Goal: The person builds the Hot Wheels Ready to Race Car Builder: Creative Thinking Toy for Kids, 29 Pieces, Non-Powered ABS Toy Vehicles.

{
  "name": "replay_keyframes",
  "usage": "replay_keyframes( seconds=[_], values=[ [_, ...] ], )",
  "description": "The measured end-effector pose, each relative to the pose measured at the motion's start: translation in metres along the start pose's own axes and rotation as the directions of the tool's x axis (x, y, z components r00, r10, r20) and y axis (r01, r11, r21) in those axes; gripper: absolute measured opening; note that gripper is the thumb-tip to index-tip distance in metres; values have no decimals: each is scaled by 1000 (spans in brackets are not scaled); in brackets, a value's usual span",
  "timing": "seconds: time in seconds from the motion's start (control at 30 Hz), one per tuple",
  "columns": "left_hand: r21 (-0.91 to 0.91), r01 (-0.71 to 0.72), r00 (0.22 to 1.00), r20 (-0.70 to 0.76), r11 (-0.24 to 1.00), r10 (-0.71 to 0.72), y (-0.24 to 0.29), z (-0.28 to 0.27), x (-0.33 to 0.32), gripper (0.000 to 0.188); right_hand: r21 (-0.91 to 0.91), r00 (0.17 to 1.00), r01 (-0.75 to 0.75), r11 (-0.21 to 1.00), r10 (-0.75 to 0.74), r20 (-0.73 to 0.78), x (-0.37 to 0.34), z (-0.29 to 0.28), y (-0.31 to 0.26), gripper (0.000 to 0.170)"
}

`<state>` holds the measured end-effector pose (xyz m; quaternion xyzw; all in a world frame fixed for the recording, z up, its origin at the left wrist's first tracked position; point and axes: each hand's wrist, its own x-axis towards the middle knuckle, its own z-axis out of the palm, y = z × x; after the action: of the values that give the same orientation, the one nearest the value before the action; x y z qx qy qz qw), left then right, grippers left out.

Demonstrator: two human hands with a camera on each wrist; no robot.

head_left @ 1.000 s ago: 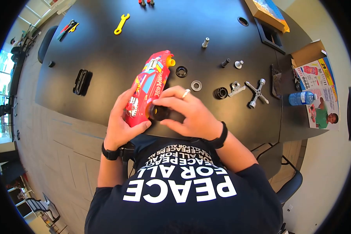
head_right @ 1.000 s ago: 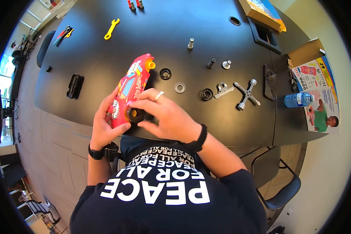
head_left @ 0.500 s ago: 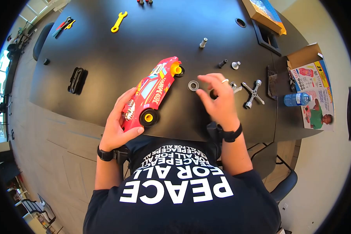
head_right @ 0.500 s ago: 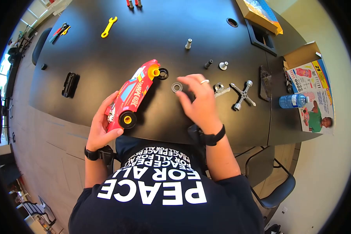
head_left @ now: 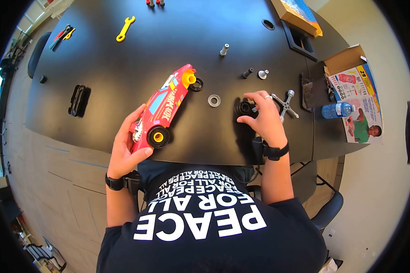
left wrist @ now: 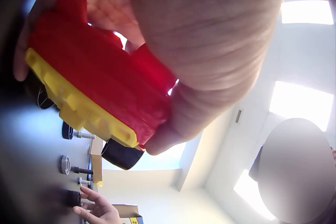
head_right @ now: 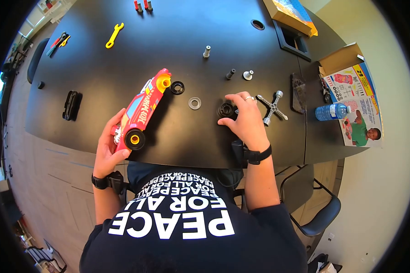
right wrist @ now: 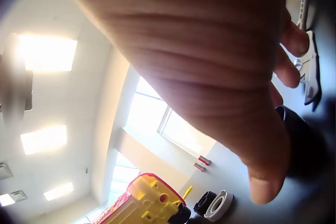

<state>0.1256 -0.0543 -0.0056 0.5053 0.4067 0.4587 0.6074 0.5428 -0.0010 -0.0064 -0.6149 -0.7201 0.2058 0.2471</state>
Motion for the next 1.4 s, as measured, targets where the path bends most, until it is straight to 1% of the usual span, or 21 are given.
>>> replay_keyframes(
  seconds=[0.13,0.2,0.23,0.3,0.33,0.47,0.53,0.57,0.63,0.7,0.77,0.83,0.9,0.93,0.97,1.0,1.03,1.1,1.13,1.3,1.4],
  values=[
    [-7,-28,1000,3,1000,28,-5,-5,2,107,31,992,-125,992,123,41,-2,5,-8,69],
    [-11,-30,1000,-1,999,30,-5,-4,2,107,-122,993,78,989,-88,-79,1,13,-8,63],
    [-16,-32,999,-2,999,32,-6,-4,1,107,-120,993,79,990,-89,-81,5,17,-12,63],
    [2,-36,999,-26,999,36,-8,-2,1,109,-151,932,303,941,-326,-160,19,32,-30,61],
    [17,-39,998,-49,999,40,-9,0,1,112,-142,920,365,920,-380,-97,27,39,-40,66],
    [-2,-25,997,-79,1000,25,-4,5,-1,112,-168,908,407,898,-417,-30,51,84,-68,71],
    [-61,-33,998,-55,998,29,-6,4,-2,106,-173,954,288,942,-299,-40,66,101,-69,58],
    [-62,-38,997,-76,997,34,-7,4,-2,106,-168,949,306,937,-315,-29,70,104,-69,58],
    [-22,-63,997,-55,998,62,-9,1,-1,105,-85,950,313,946,-313,18,76,104,-66,42],
    [-27,-59,995,-83,998,56,-8,0,-3,103,-86,935,350,933,-353,-17,72,102,-70,23],
    [-11,-47,998,-46,999,46,-6,0,-3,102,-52,938,340,939,-343,-58,71,100,-71,14],
    [-22,-55,996,-65,998,53,-5,1,-2,100,66,930,334,940,-317,-188,68,95,-73,14],
    [-3,-87,995,-46,996,87,-6,1,-1,99,370,992,125,921,-113,-53,59,85,-78,9],
    [-8,-88,995,-47,996,88,-6,1,-1,99,365,992,124,923,-113,-51,53,79,-84,9],
    [20,-62,997,-52,998,63,-5,1,-2,101,641,997,26,767,-66,38,46,72,-92,9],
    [49,-36,998,-56,998,38,-5,2,-1,104,843,990,-90,530,-46,135,40,65,-98,10],
    [45,-36,998,-50,998,39,-5,2,-1,104,841,990,-90,533,-42,132,34,59,-103,10],
    [59,-40,997,-63,997,43,-6,3,-2,104,926,970,-157,345,-123,210,23,52,-109,17],
    [58,-39,997,-60,998,42,-6,3,-2,104,925,970,-125,360,-153,191,19,56,-107,24],
    [62,-41,998,-53,997,44,-6,3,-3,103,939,966,-89,333,-202,163,3,62,-125,26],
    [68,-97,993,-63,993,102,-14,2,-3,97,886,979,30,463,-192,68,-2,68,-140,27]
  ],
)
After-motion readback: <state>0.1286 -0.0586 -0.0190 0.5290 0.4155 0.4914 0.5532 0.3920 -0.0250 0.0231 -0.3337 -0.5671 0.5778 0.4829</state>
